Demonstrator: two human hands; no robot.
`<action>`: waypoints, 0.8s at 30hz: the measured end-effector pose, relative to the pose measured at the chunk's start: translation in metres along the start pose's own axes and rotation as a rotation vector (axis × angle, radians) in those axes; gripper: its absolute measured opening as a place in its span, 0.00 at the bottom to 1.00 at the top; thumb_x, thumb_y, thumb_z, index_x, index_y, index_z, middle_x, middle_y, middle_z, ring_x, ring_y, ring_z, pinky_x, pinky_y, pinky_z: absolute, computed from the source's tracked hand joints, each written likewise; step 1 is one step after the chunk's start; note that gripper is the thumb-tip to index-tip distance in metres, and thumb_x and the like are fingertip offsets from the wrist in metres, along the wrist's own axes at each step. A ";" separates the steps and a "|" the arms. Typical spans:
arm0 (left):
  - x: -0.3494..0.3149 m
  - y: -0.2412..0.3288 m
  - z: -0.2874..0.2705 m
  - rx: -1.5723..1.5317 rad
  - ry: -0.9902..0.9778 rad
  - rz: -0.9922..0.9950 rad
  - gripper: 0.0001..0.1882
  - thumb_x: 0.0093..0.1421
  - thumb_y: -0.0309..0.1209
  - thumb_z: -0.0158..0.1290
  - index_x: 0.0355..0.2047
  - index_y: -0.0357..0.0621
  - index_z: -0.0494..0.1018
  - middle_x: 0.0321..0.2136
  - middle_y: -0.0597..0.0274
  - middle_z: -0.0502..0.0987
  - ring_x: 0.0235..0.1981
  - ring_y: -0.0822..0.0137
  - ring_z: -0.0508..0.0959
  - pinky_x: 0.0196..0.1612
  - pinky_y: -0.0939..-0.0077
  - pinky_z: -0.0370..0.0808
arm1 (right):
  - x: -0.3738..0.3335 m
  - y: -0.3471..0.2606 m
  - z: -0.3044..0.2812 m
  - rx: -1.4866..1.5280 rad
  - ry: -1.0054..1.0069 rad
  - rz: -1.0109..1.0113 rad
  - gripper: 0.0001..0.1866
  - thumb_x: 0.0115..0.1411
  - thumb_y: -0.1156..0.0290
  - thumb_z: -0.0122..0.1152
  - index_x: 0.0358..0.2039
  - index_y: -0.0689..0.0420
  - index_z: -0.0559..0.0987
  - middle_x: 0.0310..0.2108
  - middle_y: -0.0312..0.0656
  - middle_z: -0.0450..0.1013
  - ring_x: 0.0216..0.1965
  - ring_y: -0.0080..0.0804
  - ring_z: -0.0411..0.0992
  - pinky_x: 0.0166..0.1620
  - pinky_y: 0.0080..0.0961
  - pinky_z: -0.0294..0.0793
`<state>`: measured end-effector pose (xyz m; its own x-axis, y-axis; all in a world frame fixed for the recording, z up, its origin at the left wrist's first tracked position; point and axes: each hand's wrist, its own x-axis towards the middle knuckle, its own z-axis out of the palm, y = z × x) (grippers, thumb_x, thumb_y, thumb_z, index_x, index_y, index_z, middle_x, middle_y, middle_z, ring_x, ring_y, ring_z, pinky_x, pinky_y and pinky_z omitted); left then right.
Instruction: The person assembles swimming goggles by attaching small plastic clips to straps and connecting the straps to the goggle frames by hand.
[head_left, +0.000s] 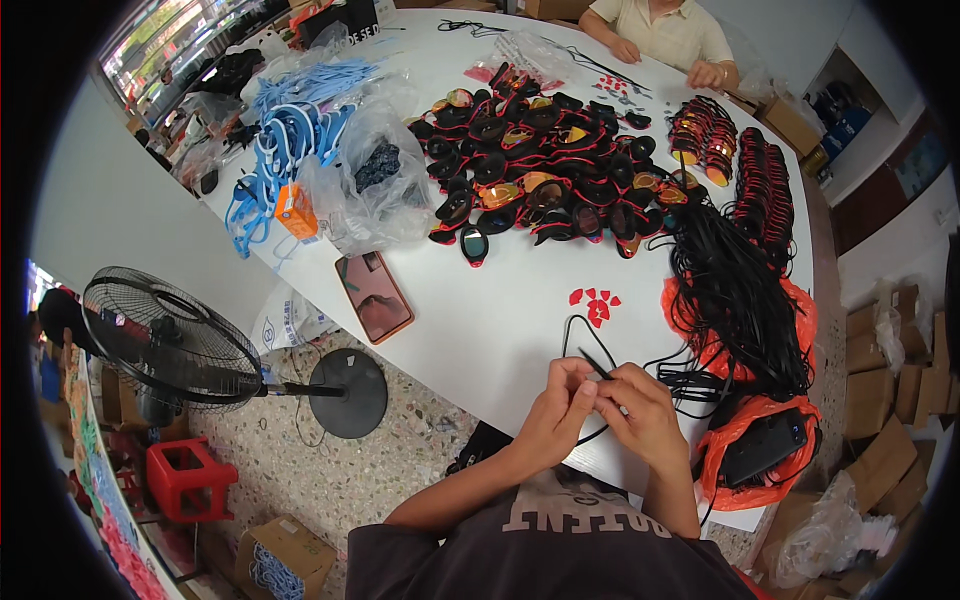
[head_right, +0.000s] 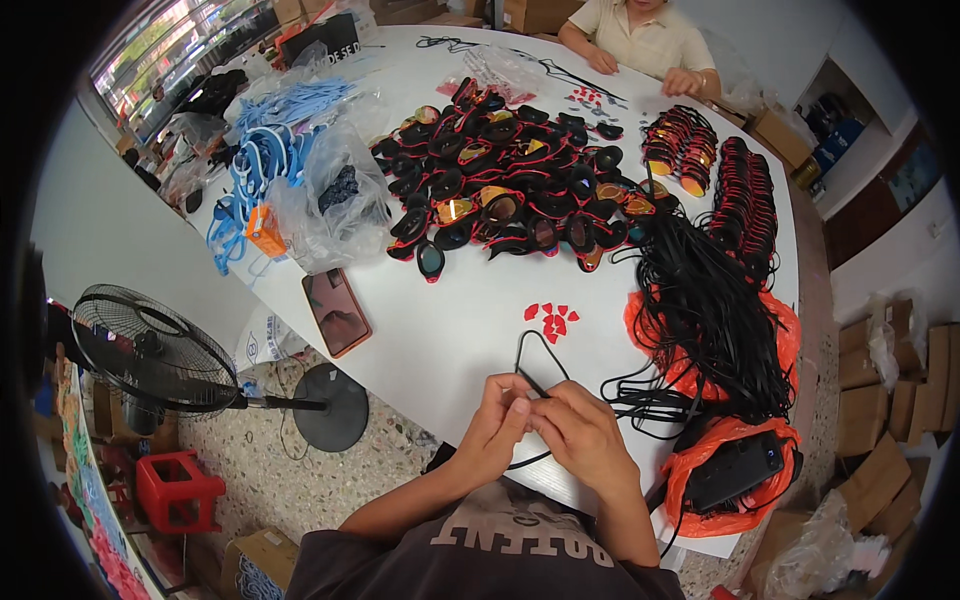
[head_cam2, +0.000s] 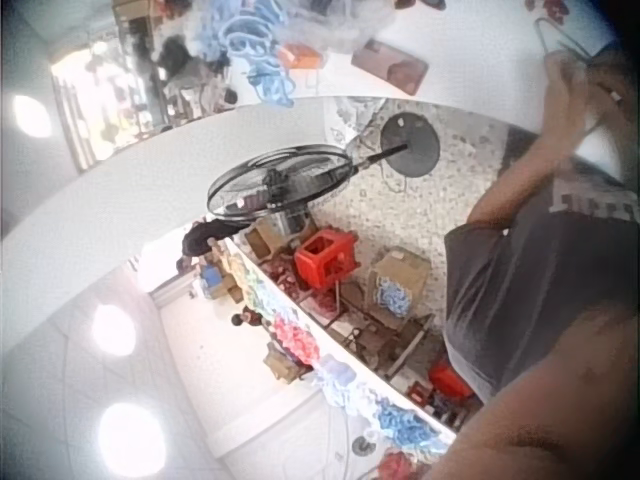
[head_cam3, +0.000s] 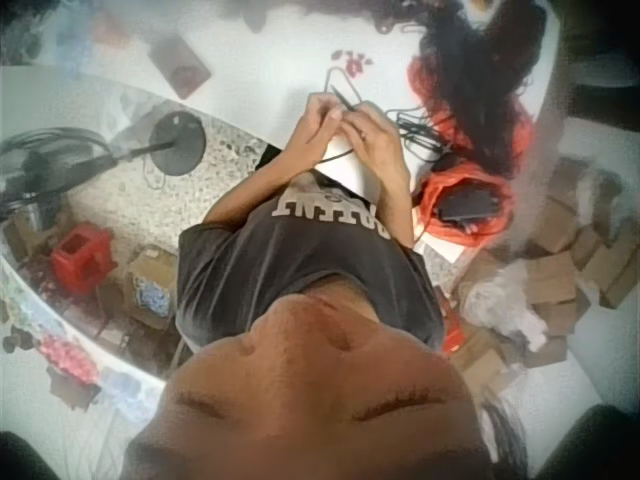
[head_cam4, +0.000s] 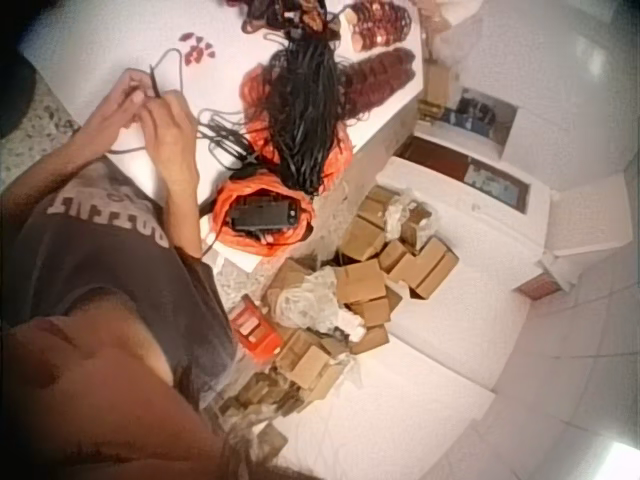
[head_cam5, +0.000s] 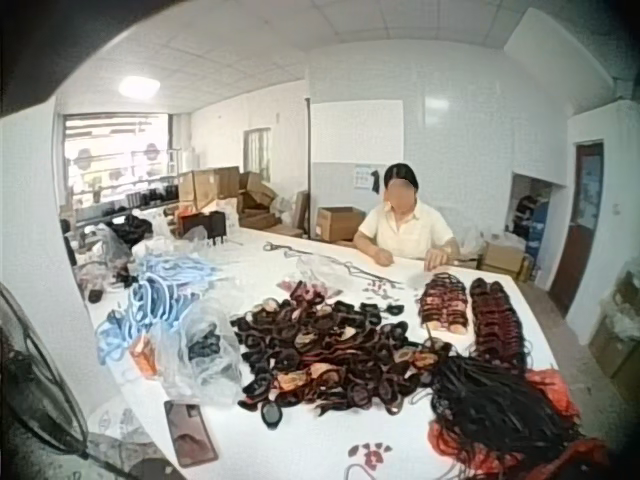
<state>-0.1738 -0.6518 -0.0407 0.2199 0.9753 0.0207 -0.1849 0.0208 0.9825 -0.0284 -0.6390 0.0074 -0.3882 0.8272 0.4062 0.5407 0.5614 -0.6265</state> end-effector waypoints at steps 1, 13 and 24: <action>0.000 0.004 0.000 0.013 -0.017 0.004 0.12 0.67 0.35 0.38 0.43 0.38 0.57 0.29 0.59 0.70 0.28 0.73 0.68 0.33 0.77 0.67 | 0.000 0.002 0.001 -0.033 0.013 0.017 0.08 0.47 0.78 0.63 0.30 0.60 0.76 0.24 0.41 0.67 0.22 0.36 0.68 0.25 0.27 0.68; -0.002 0.004 -0.010 0.161 -0.132 0.092 0.10 0.66 0.33 0.41 0.33 0.39 0.68 0.20 0.64 0.69 0.21 0.75 0.68 0.26 0.80 0.66 | -0.001 0.009 -0.005 0.014 0.001 -0.020 0.06 0.53 0.80 0.58 0.31 0.61 0.71 0.24 0.43 0.65 0.18 0.34 0.66 0.21 0.26 0.64; 0.000 0.001 -0.017 0.131 -0.157 0.009 0.10 0.65 0.31 0.43 0.36 0.37 0.70 0.27 0.62 0.72 0.29 0.71 0.73 0.35 0.78 0.70 | -0.001 0.007 -0.013 0.100 0.018 0.055 0.07 0.54 0.80 0.58 0.35 0.63 0.74 0.29 0.43 0.69 0.22 0.29 0.67 0.25 0.21 0.67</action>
<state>-0.1899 -0.6478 -0.0432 0.3675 0.9288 0.0479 -0.0636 -0.0263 0.9976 -0.0148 -0.6350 0.0108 -0.3458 0.8577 0.3805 0.4838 0.5104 -0.7109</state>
